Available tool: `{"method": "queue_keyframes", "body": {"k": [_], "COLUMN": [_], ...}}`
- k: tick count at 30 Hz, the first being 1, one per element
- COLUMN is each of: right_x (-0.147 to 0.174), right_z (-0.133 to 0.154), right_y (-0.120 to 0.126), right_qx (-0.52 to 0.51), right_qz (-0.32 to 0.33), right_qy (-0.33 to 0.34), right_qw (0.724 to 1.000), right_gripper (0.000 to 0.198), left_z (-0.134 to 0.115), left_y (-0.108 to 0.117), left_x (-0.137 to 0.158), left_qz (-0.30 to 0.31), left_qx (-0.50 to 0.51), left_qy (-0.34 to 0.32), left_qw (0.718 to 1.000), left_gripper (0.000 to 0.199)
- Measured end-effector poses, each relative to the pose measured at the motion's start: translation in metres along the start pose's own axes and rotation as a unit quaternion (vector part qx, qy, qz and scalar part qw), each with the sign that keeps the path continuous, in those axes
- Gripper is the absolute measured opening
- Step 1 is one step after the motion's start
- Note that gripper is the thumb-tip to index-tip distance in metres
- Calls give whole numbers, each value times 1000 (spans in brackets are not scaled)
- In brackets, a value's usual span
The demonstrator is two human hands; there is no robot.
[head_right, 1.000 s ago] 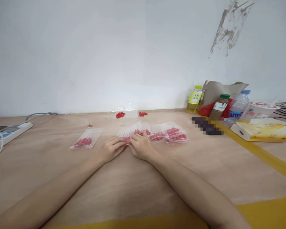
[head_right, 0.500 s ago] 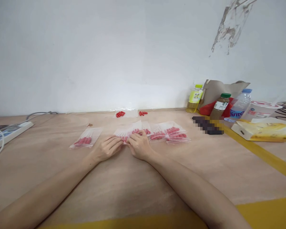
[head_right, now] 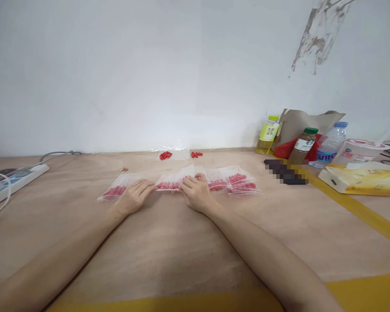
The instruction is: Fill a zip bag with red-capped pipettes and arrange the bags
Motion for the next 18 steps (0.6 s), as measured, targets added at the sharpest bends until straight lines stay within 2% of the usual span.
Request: {"method": "queue_keyframes", "body": {"k": [5, 9, 12, 14, 16, 18], "right_x": [-1, 0, 4, 6, 8, 9], "right_z": [-8, -18, -22, -24, -23, -21], "right_y": [-9, -17, -17, -15, -14, -15], "right_qx": [60, 71, 57, 43, 19, -9], "right_qz": [20, 49, 55, 56, 68, 85], "right_qy": [5, -53, -103, -129, -142, -141], "right_qw": [998, 995, 992, 989, 987, 986], "right_gripper": [21, 19, 21, 28, 35, 39], "left_z": [6, 11, 18, 35, 65, 99], "left_y": [-14, -28, -26, -21, -17, -15], "left_x": [0, 2, 4, 9, 23, 49], "left_qz": [43, 86, 115, 137, 174, 234], "left_qx": [14, 54, 91, 70, 16, -21], "left_qy": [28, 82, 121, 188, 316, 460], "left_qw": [999, 992, 982, 970, 932, 856], "left_gripper": [30, 27, 29, 35, 35, 39]}}
Point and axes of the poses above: each hand's wrist, its own x-axis away from the middle knuckle, its own y-axis out of the back of the hand, z = x × y, the point moved 6 cm from there along -x, towards the middle knuckle, and after that the axes turned 9 degrees about -x, right-handed, at the moved point
